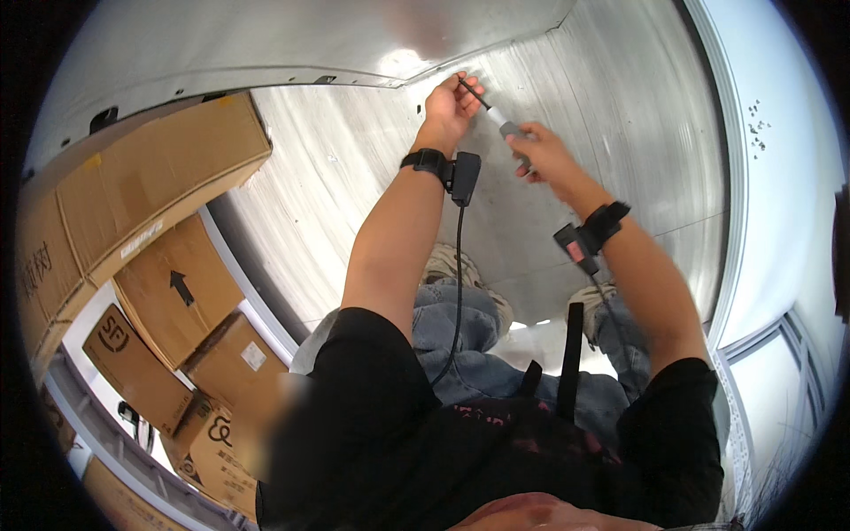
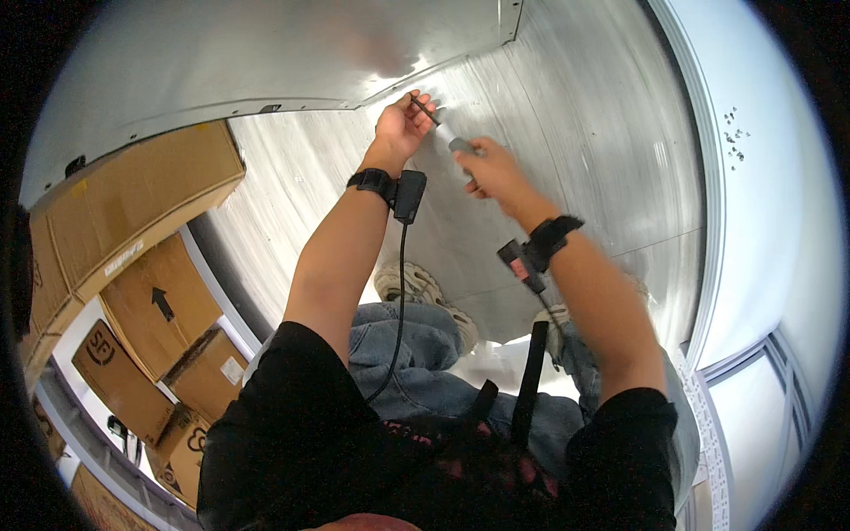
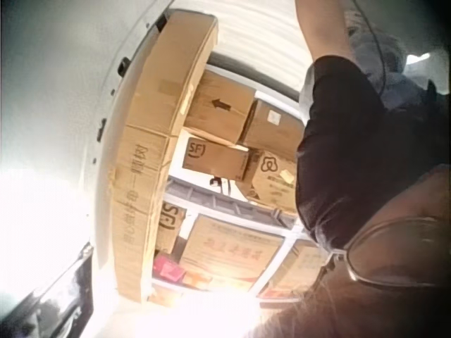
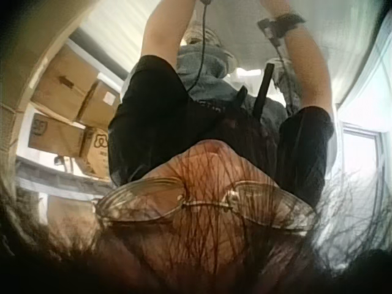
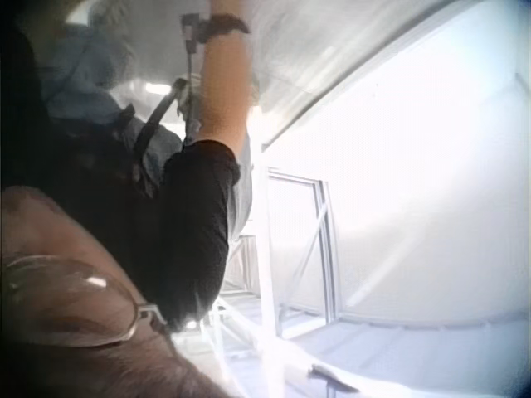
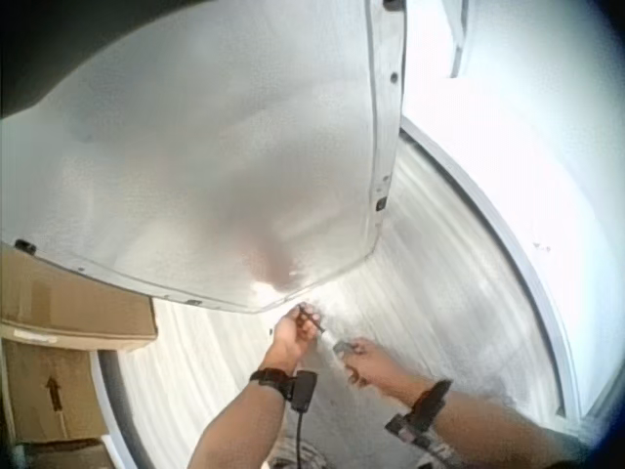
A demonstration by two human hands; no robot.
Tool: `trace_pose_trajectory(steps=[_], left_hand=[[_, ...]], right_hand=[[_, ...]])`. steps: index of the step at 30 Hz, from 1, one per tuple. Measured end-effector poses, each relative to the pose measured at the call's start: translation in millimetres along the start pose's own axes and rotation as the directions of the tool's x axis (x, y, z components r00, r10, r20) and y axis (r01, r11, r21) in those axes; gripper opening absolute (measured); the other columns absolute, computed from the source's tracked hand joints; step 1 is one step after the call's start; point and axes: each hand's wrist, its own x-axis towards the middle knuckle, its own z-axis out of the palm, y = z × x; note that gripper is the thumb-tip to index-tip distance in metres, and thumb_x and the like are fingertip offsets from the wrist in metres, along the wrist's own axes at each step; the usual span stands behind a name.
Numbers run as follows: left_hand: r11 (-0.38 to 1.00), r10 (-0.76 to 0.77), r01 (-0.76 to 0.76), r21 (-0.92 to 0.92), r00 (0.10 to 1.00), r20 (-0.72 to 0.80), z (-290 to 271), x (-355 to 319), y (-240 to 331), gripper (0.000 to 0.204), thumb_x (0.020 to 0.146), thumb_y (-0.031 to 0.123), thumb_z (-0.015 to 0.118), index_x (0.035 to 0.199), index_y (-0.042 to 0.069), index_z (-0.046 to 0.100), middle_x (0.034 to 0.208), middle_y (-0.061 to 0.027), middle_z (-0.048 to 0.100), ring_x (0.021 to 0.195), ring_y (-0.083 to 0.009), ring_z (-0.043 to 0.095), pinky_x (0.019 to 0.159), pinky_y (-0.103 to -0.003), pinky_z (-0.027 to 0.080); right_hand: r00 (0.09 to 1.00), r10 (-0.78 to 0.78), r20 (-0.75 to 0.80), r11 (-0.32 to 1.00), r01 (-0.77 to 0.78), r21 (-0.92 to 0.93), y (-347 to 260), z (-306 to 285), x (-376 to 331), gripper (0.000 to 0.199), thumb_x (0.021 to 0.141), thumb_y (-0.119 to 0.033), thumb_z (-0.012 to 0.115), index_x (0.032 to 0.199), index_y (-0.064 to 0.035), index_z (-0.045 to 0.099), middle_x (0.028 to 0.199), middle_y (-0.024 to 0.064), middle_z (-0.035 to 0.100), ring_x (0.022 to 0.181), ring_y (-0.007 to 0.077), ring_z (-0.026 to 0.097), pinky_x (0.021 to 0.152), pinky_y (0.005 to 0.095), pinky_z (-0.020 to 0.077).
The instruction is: The person uses a screwdriver to tighten screws on the back panel of a computer tower. The person is sitting on the floor in a room with stacked cardboard boxes.
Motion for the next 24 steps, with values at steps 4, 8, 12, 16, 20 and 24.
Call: trace_pose_trajectory(steps=[4, 8, 12, 16, 20, 24], left_hand=[[0.986, 0.012, -0.008, 0.164, 1.0, -0.025, -19.6, 4.7, 3.2, 0.024, 0.1, 0.022, 0.038, 0.11, 0.012, 0.057, 0.095, -0.0012, 0.064, 0.084, -0.0153, 0.062, 0.071, -0.027, 0.046], [0.97, 0.064, -0.069, 0.231, 0.998, 0.029, -21.7, 7.3, 4.5, 0.025, 0.098, 0.018, 0.04, 0.114, 0.007, 0.057, 0.096, -0.0048, 0.068, 0.076, -0.014, 0.066, 0.06, -0.024, 0.049], [0.962, 0.111, -0.104, 0.251, 0.994, -0.013, -25.3, 11.2, 6.1, 0.023, 0.099, 0.02, 0.04, 0.113, 0.011, 0.056, 0.096, -0.0017, 0.066, 0.079, -0.013, 0.063, 0.064, -0.025, 0.049], [0.992, 0.081, -0.083, 0.096, 0.996, 0.023, -27.6, 12.4, 2.0, 0.023, 0.099, 0.021, 0.041, 0.114, 0.01, 0.054, 0.099, -0.0041, 0.065, 0.08, -0.0165, 0.063, 0.071, -0.031, 0.053], [0.993, 0.092, -0.093, 0.075, 0.996, 0.006, -34.3, 19.2, 4.0, 0.024, 0.099, 0.021, 0.041, 0.116, 0.011, 0.054, 0.102, -0.0047, 0.064, 0.08, -0.0181, 0.065, 0.064, -0.03, 0.055], [0.994, 0.088, -0.09, 0.068, 0.996, 0.03, -34.5, 19.8, 4.7, 0.024, 0.099, 0.021, 0.041, 0.116, 0.011, 0.054, 0.1, -0.0053, 0.064, 0.078, -0.0185, 0.065, 0.064, -0.03, 0.056]], right_hand=[[0.995, 0.094, 0.03, 0.972, -0.098, 0.215, 36.6, 40.8, 12.4, 0.048, 0.09, -0.036, 0.056, 0.128, -0.0086, 0.046, 0.09, 0.0063, 0.055, 0.067, 0.0152, 0.057, 0.055, 0.0293, 0.0468], [0.995, 0.088, -0.054, 0.936, -0.064, 0.346, 52.3, 64.3, 25.1, 0.044, 0.091, -0.041, 0.055, 0.12, -0.0084, 0.048, 0.086, 0.0038, 0.055, 0.067, 0.0126, 0.055, 0.055, 0.0271, 0.043], [0.999, 0.031, -0.027, 0.933, -0.019, 0.358, 49.2, 61.7, 29.6, 0.04, 0.093, -0.039, 0.052, 0.113, -0.0052, 0.049, 0.085, 0.0047, 0.056, 0.063, 0.0104, 0.052, 0.053, 0.0253, 0.0405], [1.0, 0.025, 0.01, 0.933, -0.027, 0.359, 43.4, 56.2, 30.9, 0.042, 0.094, -0.038, 0.05, 0.115, -0.002, 0.049, 0.083, 0.0057, 0.056, 0.059, 0.0105, 0.05, 0.051, 0.0257, 0.0391], [0.998, 0.056, 0.042, 0.917, -0.067, 0.393, 40.9, 57.9, 36.3, 0.042, 0.095, -0.037, 0.048, 0.116, -0.0007, 0.05, 0.081, 0.0058, 0.056, 0.056, 0.0106, 0.048, 0.049, 0.0254, 0.038], [0.994, 0.073, 0.081, 0.883, -0.103, 0.458, 43.9, 56.5, 40.0, 0.042, 0.095, -0.038, 0.048, 0.116, -0.0021, 0.051, 0.08, 0.0059, 0.055, 0.054, 0.011, 0.046, 0.047, 0.026, 0.0371]])
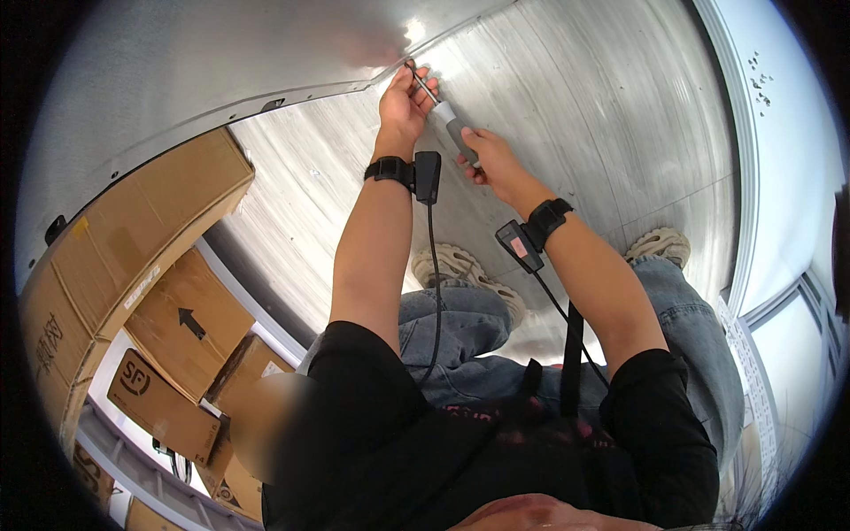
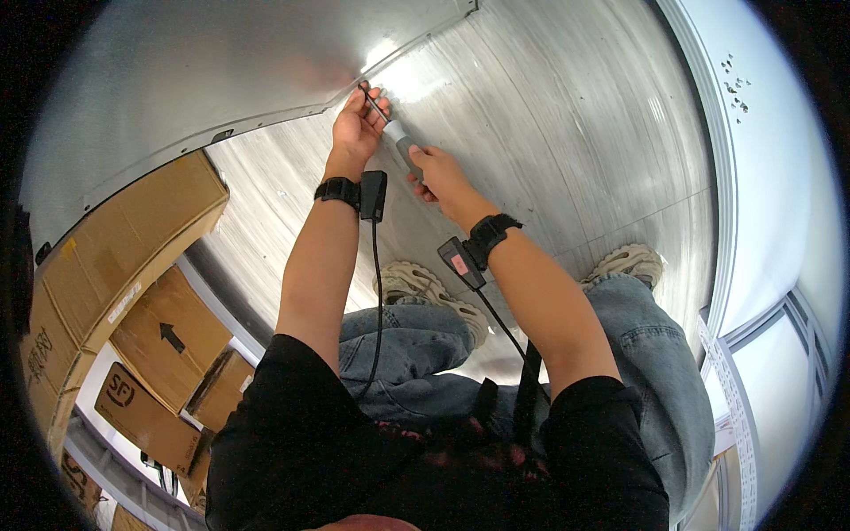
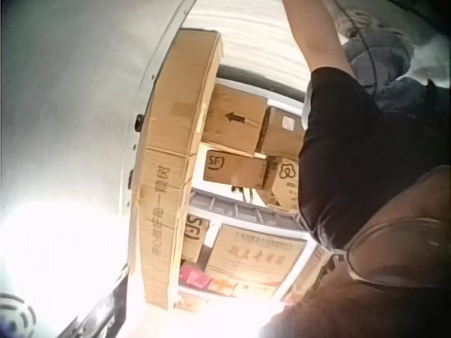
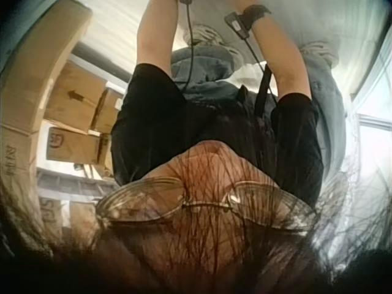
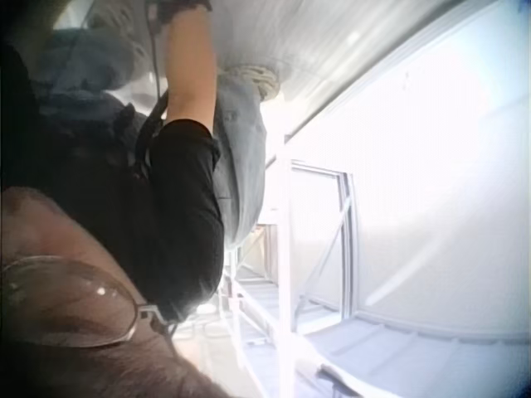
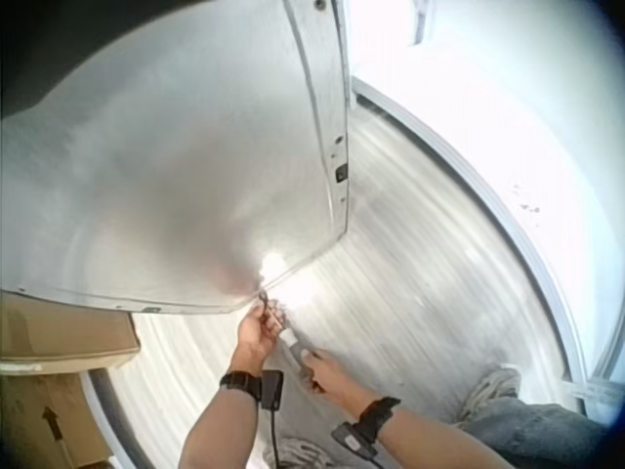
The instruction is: The person uses a screwdriver to tighten screws on the back panel of a computer tower. The person is sitting on the floor in a room with stacked cardboard boxes.
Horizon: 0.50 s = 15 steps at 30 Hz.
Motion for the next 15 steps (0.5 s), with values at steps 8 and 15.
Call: trace_pose_trajectory(steps=[8, 15], left_hand=[[1.0, 0.021, -0.022, -0.02, 0.999, -0.044, 0.1, 0.7, -1.5, 0.021, 0.097, 0.018, 0.047, 0.115, 0.009, 0.054, 0.094, -0.0067, 0.066, 0.074, -0.0187, 0.066, 0.062, -0.03, 0.056], [0.999, 0.029, -0.028, 0.016, 0.997, -0.078, 5.3, -1.1, -2.6, 0.023, 0.095, 0.018, 0.052, 0.116, 0.009, 0.054, 0.094, -0.0063, 0.067, 0.073, -0.0173, 0.065, 0.061, -0.03, 0.055]], right_hand=[[0.994, 0.099, 0.041, 0.972, -0.106, 0.212, 0.8, -0.3, 2.1, 0.037, 0.095, -0.04, 0.048, 0.109, -0.0058, 0.052, 0.078, 0.0067, 0.055, 0.052, 0.0116, 0.044, 0.043, 0.0253, 0.0329], [0.986, 0.139, 0.096, 0.947, -0.161, 0.279, 4.2, -9.6, 11.6, 0.033, 0.095, -0.039, 0.048, 0.097, -0.007, 0.051, 0.072, 0.0063, 0.055, 0.049, 0.0113, 0.04, 0.041, 0.025, 0.0298]])
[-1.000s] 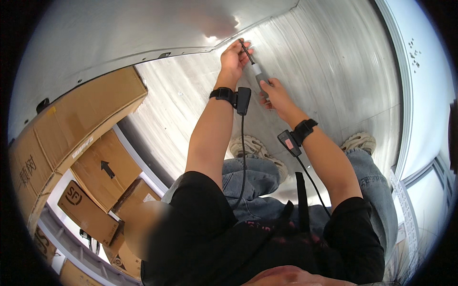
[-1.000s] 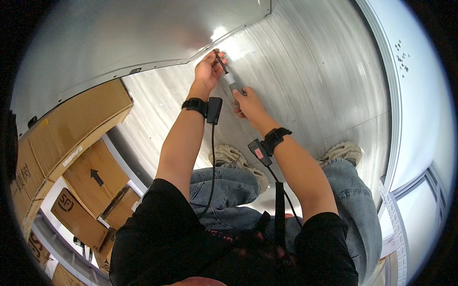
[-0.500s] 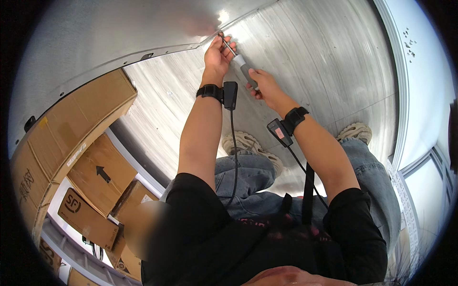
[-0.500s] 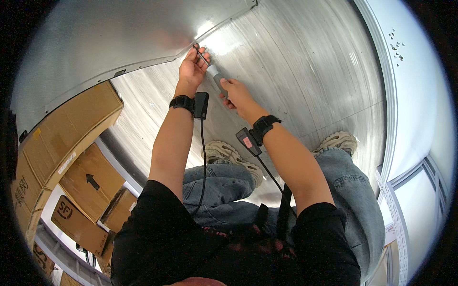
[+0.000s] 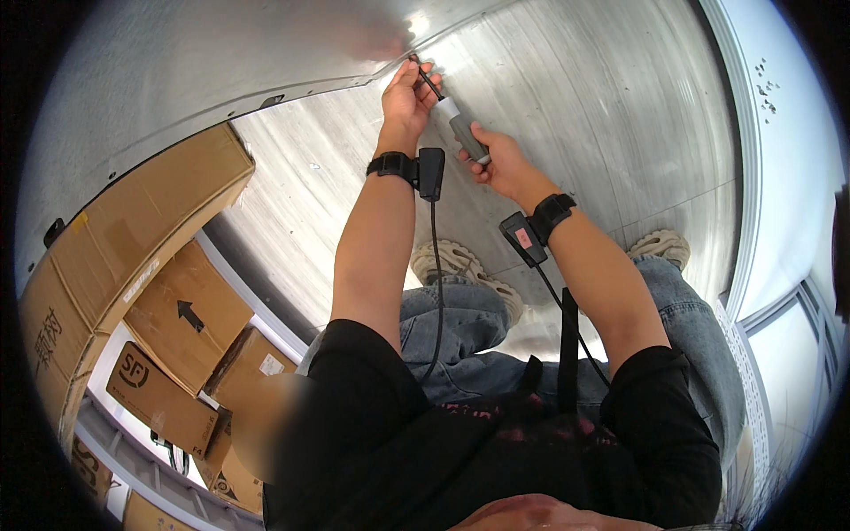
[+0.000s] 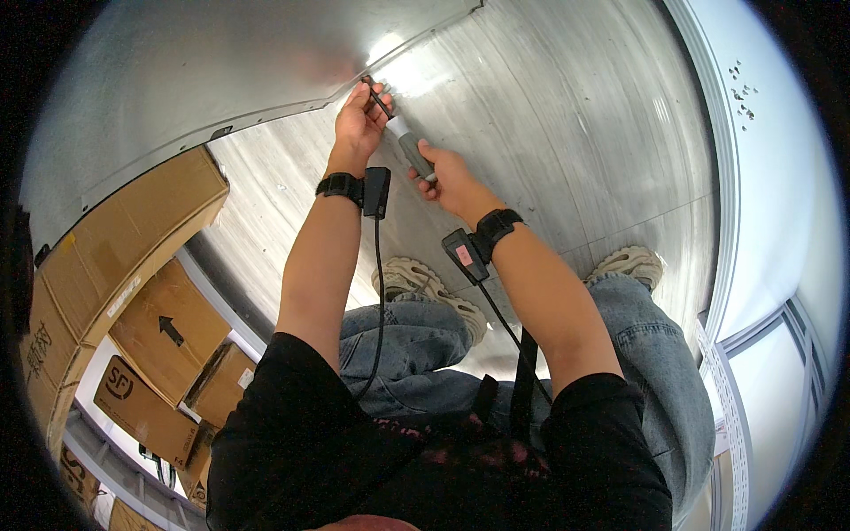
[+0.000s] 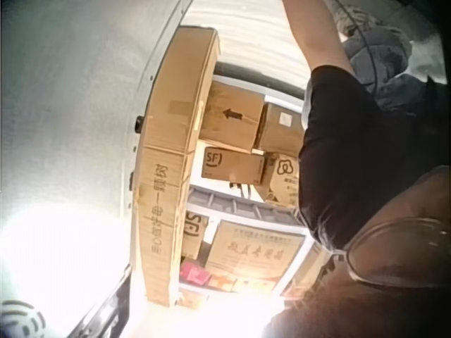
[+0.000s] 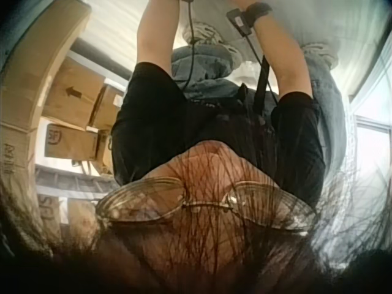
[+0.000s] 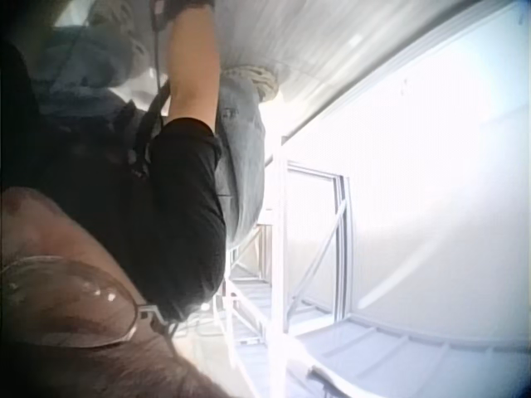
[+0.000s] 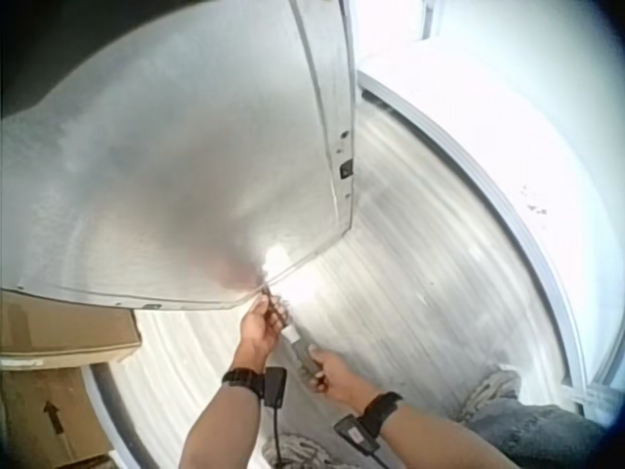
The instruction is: The person uses a screwdriver to tighten screws on the back panel of a computer tower. The person is sitting on the floor in a room with stacked cardboard boxes.
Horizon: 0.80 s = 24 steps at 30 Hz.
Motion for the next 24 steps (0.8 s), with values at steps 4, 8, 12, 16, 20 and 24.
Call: trace_pose_trajectory(steps=[4, 8, 12, 16, 20, 24], left_hand=[[1.0, -0.007, 0.007, -0.018, 1.0, 0.01, -4.7, 3.9, -0.5, 0.021, 0.095, 0.018, 0.051, 0.115, 0.01, 0.054, 0.095, -0.0059, 0.066, 0.075, -0.0175, 0.065, 0.064, -0.03, 0.055], [1.0, -0.006, 0.007, -0.012, 1.0, 0.018, -2.7, 1.8, -1.3, 0.016, 0.097, 0.019, 0.047, 0.109, 0.011, 0.054, 0.097, -0.0049, 0.064, 0.077, -0.0171, 0.063, 0.071, -0.03, 0.054], [1.0, -0.009, 0.009, -0.015, 1.0, 0.001, -0.4, -1.0, 0.6, 0.015, 0.097, 0.019, 0.048, 0.108, 0.011, 0.054, 0.096, -0.0047, 0.065, 0.075, -0.0167, 0.063, 0.071, -0.029, 0.054], [0.999, -0.011, 0.011, -0.032, 1.0, 0.004, 0.1, -2.1, 0.5, 0.014, 0.096, 0.019, 0.049, 0.107, 0.01, 0.054, 0.093, -0.0042, 0.065, 0.075, -0.0158, 0.063, 0.07, -0.028, 0.054], [0.999, -0.008, 0.009, -0.053, 1.0, 0.018, -3.1, 2.3, -0.7, 0.016, 0.095, 0.018, 0.052, 0.108, 0.009, 0.054, 0.091, -0.0044, 0.065, 0.073, -0.0167, 0.064, 0.063, -0.028, 0.054], [0.997, 0.012, -0.01, -0.077, 0.999, 0.035, -4.2, 4.9, -2.7, 0.015, 0.095, 0.017, 0.053, 0.107, 0.008, 0.054, 0.09, -0.0058, 0.065, 0.072, -0.0181, 0.064, 0.061, -0.029, 0.054]], right_hand=[[0.999, -0.001, 0.044, 1.0, 0.001, 0.017, -1.9, -0.9, -1.6, 0.034, 0.096, -0.038, 0.046, 0.095, -0.0052, 0.053, 0.071, 0.0065, 0.055, 0.047, 0.0109, 0.039, 0.04, 0.0249, 0.0285], [0.997, 0.003, 0.083, 0.999, -0.007, 0.053, -3.0, -1.2, -3.7, 0.036, 0.097, -0.038, 0.044, 0.095, -0.0031, 0.054, 0.07, 0.0067, 0.055, 0.046, 0.0104, 0.037, 0.04, 0.0254, 0.0271], [0.995, -0.002, 0.104, 1.0, 0.0, 0.016, -3.3, 0.4, -6.3, 0.039, 0.099, -0.039, 0.037, 0.105, -0.0034, 0.053, 0.072, 0.0035, 0.052, 0.044, 0.0067, 0.034, 0.039, 0.021, 0.0255], [0.991, 0.008, 0.134, 0.999, -0.014, 0.049, -4.1, 1.8, -9.0, 0.04, 0.099, -0.039, 0.035, 0.105, -0.0031, 0.052, 0.071, 0.003, 0.052, 0.043, 0.006, 0.032, 0.038, 0.0207, 0.0249], [0.987, 0.021, 0.157, 0.996, -0.035, 0.085, -5.4, 2.9, -9.9, 0.041, 0.099, -0.039, 0.035, 0.105, -0.003, 0.052, 0.07, 0.0031, 0.052, 0.042, 0.0059, 0.031, 0.037, 0.0205, 0.0247], [0.979, 0.034, 0.202, 0.985, -0.066, 0.157, -3.3, 3.9, -9.2, 0.041, 0.099, -0.039, 0.032, 0.102, -0.0027, 0.052, 0.068, 0.003, 0.051, 0.041, 0.0065, 0.03, 0.037, 0.0214, 0.0238]])
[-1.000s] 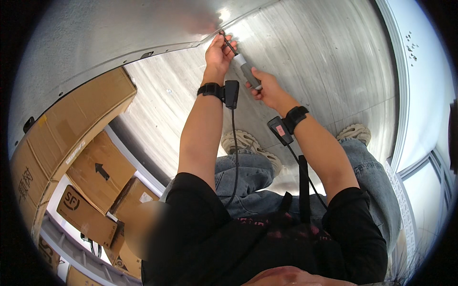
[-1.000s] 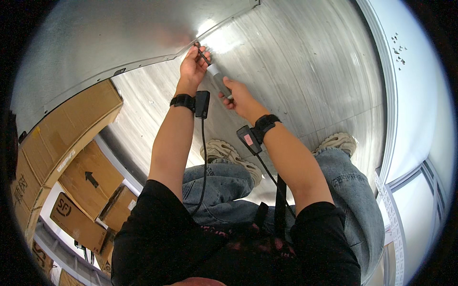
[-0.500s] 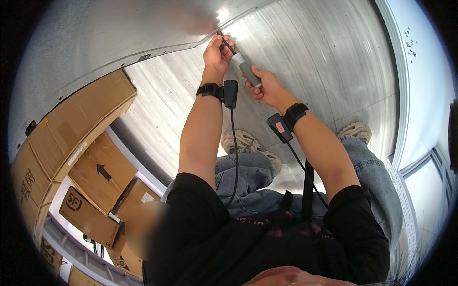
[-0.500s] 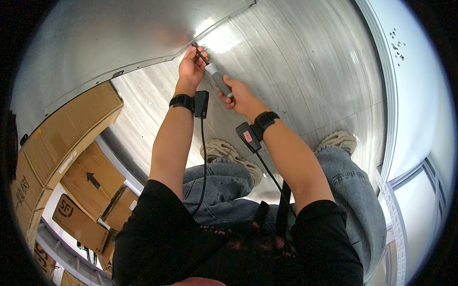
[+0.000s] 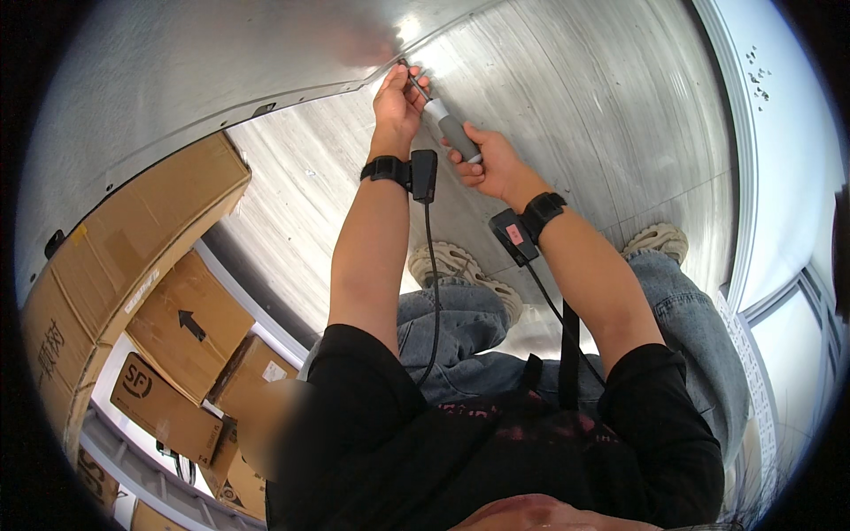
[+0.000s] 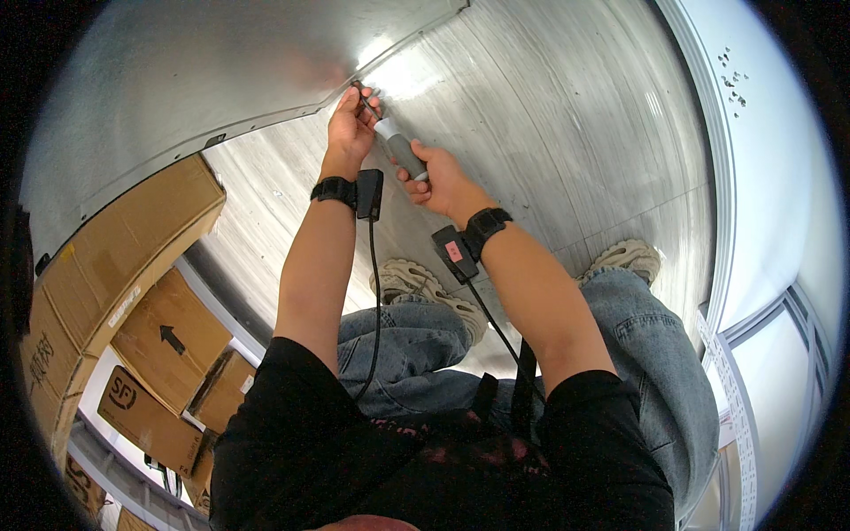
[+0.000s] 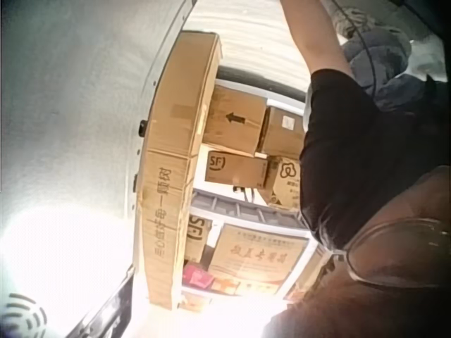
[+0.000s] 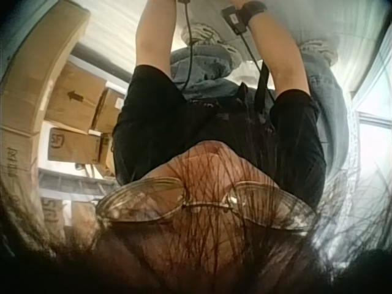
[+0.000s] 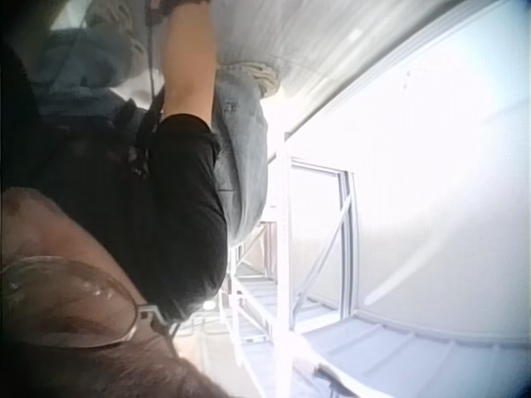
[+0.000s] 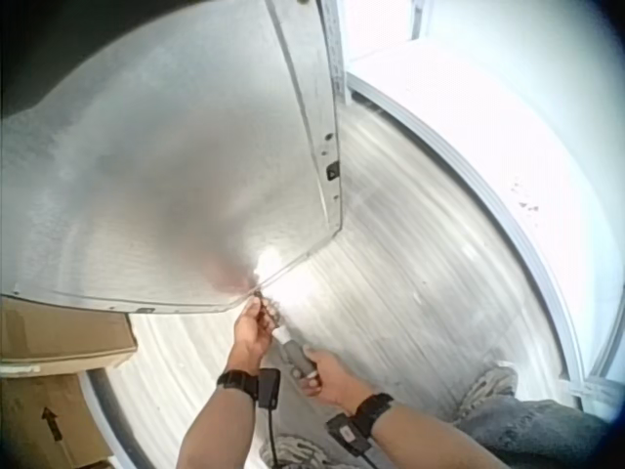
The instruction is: The person uses a screwdriver to tighten screws on the back panel of a computer tower. The person is sitting on the floor in a room with stacked cardboard boxes.
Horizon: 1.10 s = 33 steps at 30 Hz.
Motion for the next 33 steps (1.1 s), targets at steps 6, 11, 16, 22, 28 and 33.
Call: trace_pose_trajectory(steps=[6, 11, 16, 22, 28, 33], left_hand=[[1.0, 0.015, -0.015, 0.027, 1.0, -0.004, -0.7, -0.4, -2.3, 0.016, 0.095, 0.018, 0.053, 0.105, 0.005, 0.054, 0.087, -0.0084, 0.064, 0.071, -0.0194, 0.063, 0.062, -0.031, 0.054], [0.993, 0.029, -0.025, 0.118, 0.999, -0.04, 7.0, -8.9, -1.7, 0.017, 0.093, 0.017, 0.057, 0.101, 0.002, 0.055, 0.084, -0.0083, 0.063, 0.068, -0.0187, 0.062, 0.058, -0.031, 0.052], [0.955, 0.05, -0.016, 0.296, 0.993, -0.109, 13.4, -19.1, 1.4, 0.017, 0.093, 0.019, 0.057, 0.1, 0.003, 0.057, 0.082, -0.0053, 0.061, 0.068, -0.0168, 0.059, 0.063, -0.031, 0.05], [0.928, 0.065, -0.004, 0.371, 0.986, -0.154, 16.7, -26.5, 1.6, 0.017, 0.09, 0.019, 0.061, 0.098, 0.004, 0.058, 0.082, -0.0049, 0.062, 0.068, -0.0161, 0.062, 0.06, -0.029, 0.047], [0.889, 0.134, -0.018, 0.458, 0.966, -0.222, 14.5, -28.4, 1.4, 0.016, 0.085, 0.015, 0.069, 0.093, 0.005, 0.059, 0.075, -0.0036, 0.062, 0.063, -0.0134, 0.06, 0.051, -0.025, 0.042], [0.889, 0.136, -0.018, 0.457, 0.965, -0.226, 20.0, -25.4, 4.3, 0.011, 0.087, 0.011, 0.064, 0.088, 0.0, 0.06, 0.071, -0.0053, 0.06, 0.054, -0.0116, 0.05, 0.051, -0.025, 0.042]], right_hand=[[0.999, 0.03, 0.029, 0.992, -0.034, 0.125, 7.1, 5.4, 5.3, 0.042, 0.1, -0.037, 0.029, 0.093, -0.0028, 0.052, 0.061, 0.0027, 0.049, 0.039, 0.0073, 0.028, 0.036, 0.0225, 0.0222], [0.994, 0.067, 0.083, 0.992, -0.076, 0.104, 10.2, 3.1, 12.8, 0.041, 0.099, -0.039, 0.032, 0.093, -0.0037, 0.053, 0.063, 0.0036, 0.05, 0.042, 0.0096, 0.035, 0.039, 0.0244, 0.0286], [0.968, -0.077, -0.24, 0.968, 0.015, -0.25, 19.9, 18.9, 19.9, 0.034, 0.097, -0.035, 0.041, 0.099, -0.0033, 0.052, 0.074, 0.0058, 0.052, 0.057, 0.0156, 0.049, 0.05, 0.0294, 0.0407], [0.947, -0.2, -0.252, 0.896, 0.072, -0.438, 20.2, 11.9, 28.2, 0.031, 0.094, -0.03, 0.051, 0.103, -0.0004, 0.048, 0.08, 0.0073, 0.053, 0.062, 0.017, 0.053, 0.055, 0.0315, 0.0477], [0.909, -0.352, -0.224, 0.745, 0.127, -0.655, 11.4, 13.7, 22.3, 0.047, 0.082, -0.024, 0.069, 0.11, 0.0028, 0.041, 0.086, 0.0112, 0.054, 0.067, 0.0177, 0.057, 0.057, 0.0314, 0.0505], [0.923, -0.316, -0.22, 0.758, 0.106, -0.644, 4.0, 15.2, 17.1, 0.055, 0.081, -0.019, 0.067, 0.121, 0.0047, 0.038, 0.093, 0.0133, 0.056, 0.071, 0.0195, 0.059, 0.061, 0.0344, 0.0523]])
